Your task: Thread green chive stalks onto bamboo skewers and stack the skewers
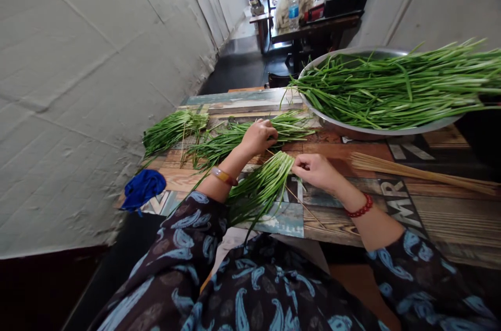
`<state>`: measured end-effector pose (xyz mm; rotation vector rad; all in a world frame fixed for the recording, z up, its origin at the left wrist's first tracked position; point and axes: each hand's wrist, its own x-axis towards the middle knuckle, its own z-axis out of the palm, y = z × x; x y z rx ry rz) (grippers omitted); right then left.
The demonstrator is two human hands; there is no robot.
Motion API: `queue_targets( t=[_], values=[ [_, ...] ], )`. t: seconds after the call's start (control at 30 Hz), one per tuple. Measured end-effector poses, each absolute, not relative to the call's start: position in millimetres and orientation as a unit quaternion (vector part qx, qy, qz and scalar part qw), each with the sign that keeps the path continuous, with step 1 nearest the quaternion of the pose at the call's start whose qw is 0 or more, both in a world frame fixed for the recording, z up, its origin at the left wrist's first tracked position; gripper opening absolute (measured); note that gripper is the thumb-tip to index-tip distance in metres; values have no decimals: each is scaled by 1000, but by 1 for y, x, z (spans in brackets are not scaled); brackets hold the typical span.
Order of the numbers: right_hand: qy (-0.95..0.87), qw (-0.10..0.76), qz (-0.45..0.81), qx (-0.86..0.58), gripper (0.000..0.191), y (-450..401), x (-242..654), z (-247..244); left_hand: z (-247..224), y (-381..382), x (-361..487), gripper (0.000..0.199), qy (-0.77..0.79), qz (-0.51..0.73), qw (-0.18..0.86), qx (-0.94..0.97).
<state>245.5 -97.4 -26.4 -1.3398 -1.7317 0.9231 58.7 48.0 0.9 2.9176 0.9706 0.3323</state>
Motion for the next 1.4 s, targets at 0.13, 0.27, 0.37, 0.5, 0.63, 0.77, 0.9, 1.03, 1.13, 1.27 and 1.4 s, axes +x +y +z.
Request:
queue_targets(
  t=[0.13,0.27,0.37,0.5,0.63,0.77,0.9,1.03,1.13,1.27,1.4],
  values=[
    [-676,385,347,-523,17,-99,244,-23,7,43,59,6,306,166,76,934],
    [-665,425,306,-532,18,-101,242,-16,17,25,48,3,375,319,309,814],
    [-646,455,280,-545,18,-103,242,-12,20,7,40,24,394,353,508,680],
    [-634,455,266,-566,17,-105,243,-11,17,-6,39,29,401,347,604,595],
    [-637,446,269,-568,16,-103,245,-12,15,-3,45,27,388,361,661,531],
    [-641,434,285,-566,16,-102,246,-13,14,-1,46,26,379,361,700,487],
    [-633,422,312,-569,16,-103,247,-14,10,-3,40,26,383,358,710,469],
    [-630,416,322,-571,16,-105,248,-16,6,-3,37,25,372,367,722,453],
    [-628,410,329,-573,15,-106,248,-16,7,-4,38,24,364,378,724,448],
    [-627,414,329,-572,14,-105,247,-15,9,-5,40,23,366,382,724,443],
    [-634,412,328,-567,15,-104,246,-14,10,-6,41,23,378,377,720,444]
  ],
)
